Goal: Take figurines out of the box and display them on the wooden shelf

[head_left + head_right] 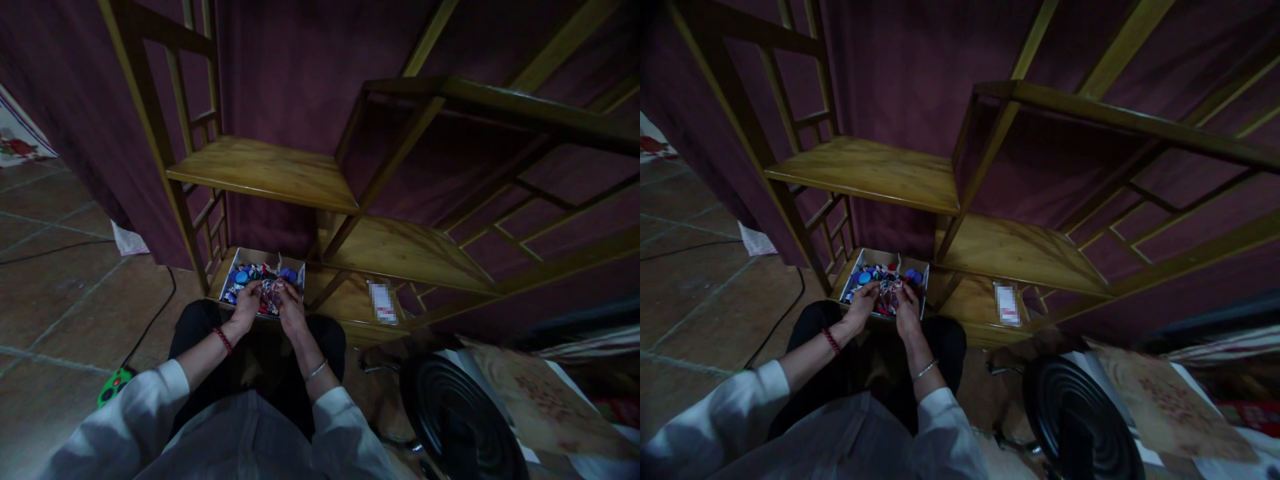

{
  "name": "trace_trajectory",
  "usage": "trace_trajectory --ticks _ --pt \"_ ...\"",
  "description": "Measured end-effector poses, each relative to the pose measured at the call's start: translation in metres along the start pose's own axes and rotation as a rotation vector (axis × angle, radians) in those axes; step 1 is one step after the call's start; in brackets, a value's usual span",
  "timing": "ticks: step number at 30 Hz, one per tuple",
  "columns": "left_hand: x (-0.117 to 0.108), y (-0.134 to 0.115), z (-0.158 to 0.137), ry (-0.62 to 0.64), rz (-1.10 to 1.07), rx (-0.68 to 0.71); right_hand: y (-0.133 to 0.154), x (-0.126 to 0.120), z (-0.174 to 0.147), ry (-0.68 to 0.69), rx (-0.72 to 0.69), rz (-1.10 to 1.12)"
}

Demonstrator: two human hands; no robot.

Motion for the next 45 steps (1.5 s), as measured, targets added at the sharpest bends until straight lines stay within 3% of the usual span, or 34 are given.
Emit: trace_trajectory --ticks 7,14,23,31,45 --pt "-0.002 0.001 0.000 -0.027 0.001 0.005 0.003 0.005 -0.005 0.011 -0.018 0.018" --pt "-0.004 0.004 0.004 -0.041 0.107 0.104 0.004 0.006 -0.006 -0.027 -0.009 0.036" --pt "-0.018 -0.004 0.002 -0.275 0.406 0.304 0.001 0.007 -0.006 -0.066 0.034 0.081" --pt "-0.005 -0.021 -0.023 -0.226 0.539 0.412 0.005 0.006 -0.005 -0.081 -0.016 0.017" --pt "-0.005 -0.017 -0.017 -0.200 0.596 0.426 0.012 0.014 -0.008 -0.062 -0.028 0.042"
Point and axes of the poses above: each hand's wrist, its own z-axis towards the middle knuckle, its own x-axis out of the palm, y = z × x, the point moved 6 cm from there along z, towards the middle knuckle, and after that the axes turned 12 degrees about -x, right-handed, at the moved point
